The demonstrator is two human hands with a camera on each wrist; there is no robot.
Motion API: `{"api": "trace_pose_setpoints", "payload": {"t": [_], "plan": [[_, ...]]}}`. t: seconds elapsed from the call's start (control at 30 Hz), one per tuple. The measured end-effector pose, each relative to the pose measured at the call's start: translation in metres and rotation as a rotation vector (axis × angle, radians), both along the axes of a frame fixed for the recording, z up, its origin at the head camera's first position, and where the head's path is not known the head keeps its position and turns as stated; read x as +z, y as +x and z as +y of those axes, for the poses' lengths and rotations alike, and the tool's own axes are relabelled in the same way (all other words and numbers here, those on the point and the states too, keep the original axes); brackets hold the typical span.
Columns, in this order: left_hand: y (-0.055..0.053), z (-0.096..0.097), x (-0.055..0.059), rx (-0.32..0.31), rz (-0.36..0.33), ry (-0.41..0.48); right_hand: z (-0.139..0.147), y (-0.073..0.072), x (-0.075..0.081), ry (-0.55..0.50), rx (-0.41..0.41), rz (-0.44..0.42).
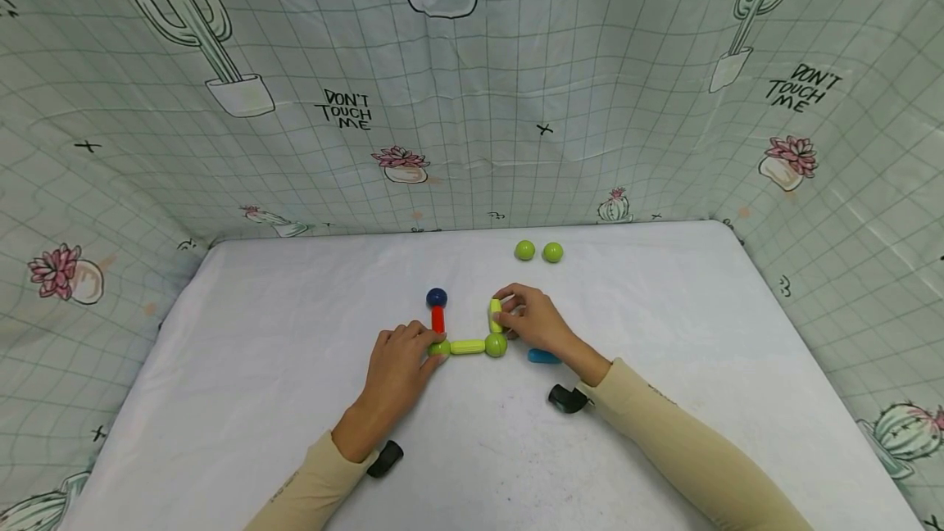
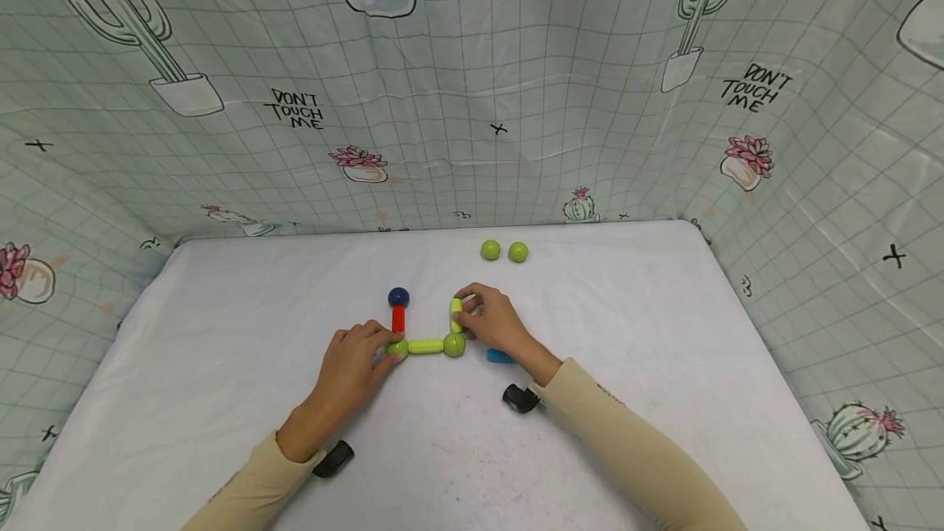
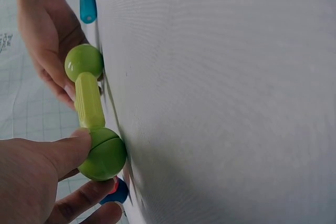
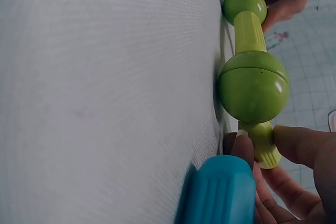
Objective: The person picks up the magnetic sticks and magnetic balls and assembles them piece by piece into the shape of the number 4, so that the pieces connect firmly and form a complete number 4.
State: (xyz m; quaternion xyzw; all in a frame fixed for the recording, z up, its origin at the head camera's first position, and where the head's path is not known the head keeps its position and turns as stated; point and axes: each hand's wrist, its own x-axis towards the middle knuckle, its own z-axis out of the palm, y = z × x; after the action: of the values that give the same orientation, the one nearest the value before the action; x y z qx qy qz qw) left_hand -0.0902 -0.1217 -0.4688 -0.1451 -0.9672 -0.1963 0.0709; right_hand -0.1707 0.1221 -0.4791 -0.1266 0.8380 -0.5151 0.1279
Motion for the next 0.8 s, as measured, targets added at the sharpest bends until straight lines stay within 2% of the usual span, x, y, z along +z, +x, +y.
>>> {"api": "trace_pose_setpoints", "payload": {"t": [0.4, 0.8], "plan": [[0.0001, 0.0001, -0.0007, 0.002, -0.006, -0.005, 0.0004, -0.0007, 0.0004, -0.004, 0.02, -0.031], [0.0, -0.0006, -0.0004, -0.006, -0.007, 0.017, 0.0005, -0.0029, -0.0009, 0.012, 0.02, -0.016]]}}
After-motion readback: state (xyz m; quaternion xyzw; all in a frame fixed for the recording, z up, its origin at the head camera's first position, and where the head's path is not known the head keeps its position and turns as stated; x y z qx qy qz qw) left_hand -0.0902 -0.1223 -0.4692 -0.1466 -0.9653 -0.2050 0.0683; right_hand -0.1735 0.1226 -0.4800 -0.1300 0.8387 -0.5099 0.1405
